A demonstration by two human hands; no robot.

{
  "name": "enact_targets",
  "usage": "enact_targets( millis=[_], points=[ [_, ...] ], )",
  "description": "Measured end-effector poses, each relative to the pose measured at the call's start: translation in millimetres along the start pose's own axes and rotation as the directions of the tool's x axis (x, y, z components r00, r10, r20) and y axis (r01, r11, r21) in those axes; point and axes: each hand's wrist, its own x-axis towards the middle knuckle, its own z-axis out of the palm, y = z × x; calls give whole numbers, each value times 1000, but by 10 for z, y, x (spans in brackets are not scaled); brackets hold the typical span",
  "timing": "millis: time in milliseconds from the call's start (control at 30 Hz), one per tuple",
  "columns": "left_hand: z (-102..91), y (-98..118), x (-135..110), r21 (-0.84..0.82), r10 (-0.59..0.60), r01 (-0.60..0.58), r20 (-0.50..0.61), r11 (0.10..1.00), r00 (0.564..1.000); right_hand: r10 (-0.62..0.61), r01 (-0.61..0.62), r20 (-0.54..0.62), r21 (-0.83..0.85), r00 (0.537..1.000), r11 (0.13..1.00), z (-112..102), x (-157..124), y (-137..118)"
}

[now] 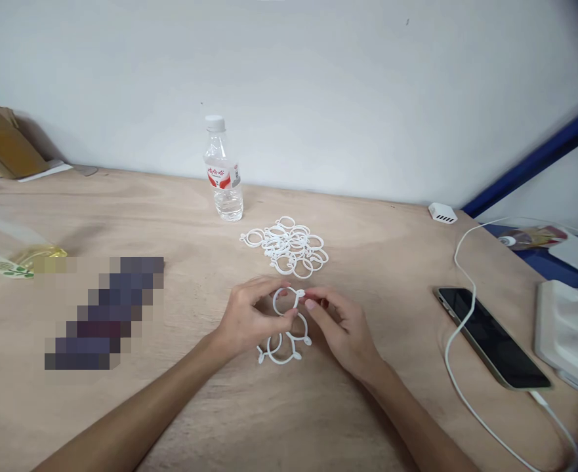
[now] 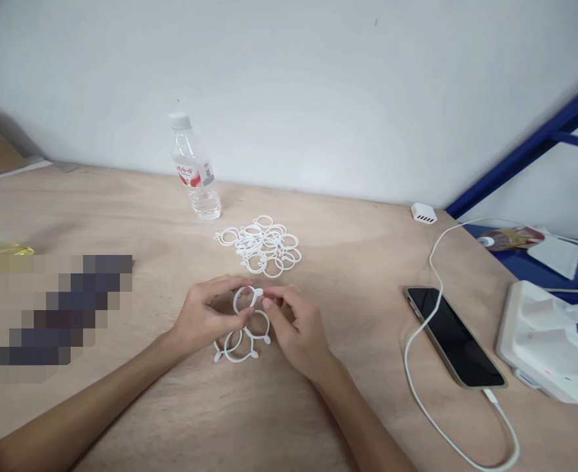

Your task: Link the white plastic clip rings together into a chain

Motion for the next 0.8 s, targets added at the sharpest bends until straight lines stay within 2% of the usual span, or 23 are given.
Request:
enact_targets(
  millis=[100,200,267,367,500,700,800],
  points=[
    [0,-1,-2,20,72,-73,21,997,997,51,-50,-13,56,999,997,-5,11,17],
    [-1,7,2,15,89,-90,60,996,994,11,-14,32,114,999,993,22,9,3],
    [-3,12,3,4,79,-79,71,997,994,-22,21,14,115,1000,993,44,-2,-4],
    [-8,22,2,-17,48,-47,95,999,994,-75,77,-39,52,996,996,64,-24,3],
    [-11,43,2,-17,22,-20,124,1000,992,-117,117,-41,-2,992,993,61,-38,12],
    [1,25,22,45,-26,20,137,999,990,-39,39,-25,6,999,999,48,-9,34],
    [2,18,27,102,20,-35,145,994,989,-15,3,-93,-130,996,992,29,49,110]
  ],
)
